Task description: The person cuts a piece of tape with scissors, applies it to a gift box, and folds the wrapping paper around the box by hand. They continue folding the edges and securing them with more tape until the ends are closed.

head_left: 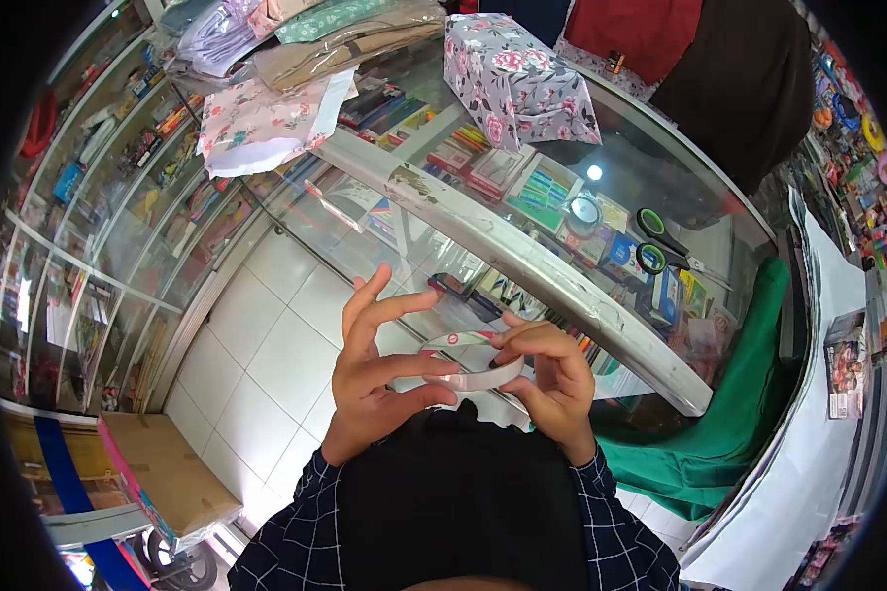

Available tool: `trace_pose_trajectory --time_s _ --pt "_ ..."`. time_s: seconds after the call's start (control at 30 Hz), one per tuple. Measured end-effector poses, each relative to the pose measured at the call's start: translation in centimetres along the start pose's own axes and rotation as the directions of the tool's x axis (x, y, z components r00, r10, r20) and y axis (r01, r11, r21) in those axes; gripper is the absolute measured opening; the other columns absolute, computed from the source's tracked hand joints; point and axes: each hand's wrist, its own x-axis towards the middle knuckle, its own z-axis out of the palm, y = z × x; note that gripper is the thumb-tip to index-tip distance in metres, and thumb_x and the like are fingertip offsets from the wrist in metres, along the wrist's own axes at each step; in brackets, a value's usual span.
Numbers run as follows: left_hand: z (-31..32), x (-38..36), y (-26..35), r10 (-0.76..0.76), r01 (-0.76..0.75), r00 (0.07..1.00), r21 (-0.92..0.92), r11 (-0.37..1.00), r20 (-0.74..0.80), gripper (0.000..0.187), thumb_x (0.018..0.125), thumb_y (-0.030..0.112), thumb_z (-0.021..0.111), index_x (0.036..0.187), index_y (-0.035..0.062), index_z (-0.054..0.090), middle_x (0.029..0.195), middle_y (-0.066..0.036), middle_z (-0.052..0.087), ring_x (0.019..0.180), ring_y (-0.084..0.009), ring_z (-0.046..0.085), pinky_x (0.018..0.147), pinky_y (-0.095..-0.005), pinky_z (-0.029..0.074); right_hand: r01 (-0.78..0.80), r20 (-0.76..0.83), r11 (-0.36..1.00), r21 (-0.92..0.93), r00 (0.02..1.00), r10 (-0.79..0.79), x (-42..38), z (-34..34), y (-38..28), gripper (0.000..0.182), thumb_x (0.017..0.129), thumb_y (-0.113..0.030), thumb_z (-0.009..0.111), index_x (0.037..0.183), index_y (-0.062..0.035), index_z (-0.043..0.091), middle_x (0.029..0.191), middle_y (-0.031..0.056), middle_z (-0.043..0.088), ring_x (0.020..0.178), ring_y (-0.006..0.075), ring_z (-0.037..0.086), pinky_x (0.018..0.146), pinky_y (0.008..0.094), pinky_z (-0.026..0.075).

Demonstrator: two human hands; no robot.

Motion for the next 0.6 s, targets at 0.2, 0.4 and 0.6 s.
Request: trace_pose_trajectory --time_s 0.2,0.4,0.6 --pt "-0.4 0.0 0.7 -0.072 0.063 0.993 0.097 0.993 0.089 0.017 0.064 0.024 0.08 0.079 0.0193 0.073 0.125 -0.005 0.056 0.133 -0.0345 0.031 0.108 -0.062 0.005 0.085 0.047 0.983 -0.162 0.996 -0.079 -0.2 -0.2 -0.3 0.028 0.071 -0.006 0.076 0.096 -0.0016 0.064 0.093 0.0104 0.064 0.091 0.0253 0.061 0.094 0.0452 0.045" --pt "-0.6 0.1 1.1 -0.108 0.084 0.98 0.148 0.985 0.167 0.015 0.063 0.024 0.077 0.076 0.0182 0.07 0.12 -0.004 0.058 0.132 -0.0338 0.034 0.108 -0.0627 0.002 0.106 0.09 0.967 -0.231 0.992 -0.087 -0.2 0.3 -0.6 0.027 0.07 -0.007 0.076 0.094 -0.0019 0.066 0.088 0.0092 0.063 0.085 0.0254 0.061 0.09 0.0435 0.046" --pt "-0.7 0.3 1.8 -0.142 0.103 0.962 0.173 0.98 0.232 0.014 0.061 0.021 0.075 0.062 0.0147 0.062 0.113 -0.004 0.062 0.13 -0.0352 0.037 0.107 -0.0628 0.003 0.14 0.185 0.953 -0.27 0.979 -0.091 0.0 1.0 -0.8 0.026 0.07 -0.007 0.076 0.095 -0.0041 0.066 0.086 0.008 0.063 0.083 0.0237 0.06 0.091 0.0442 0.044"
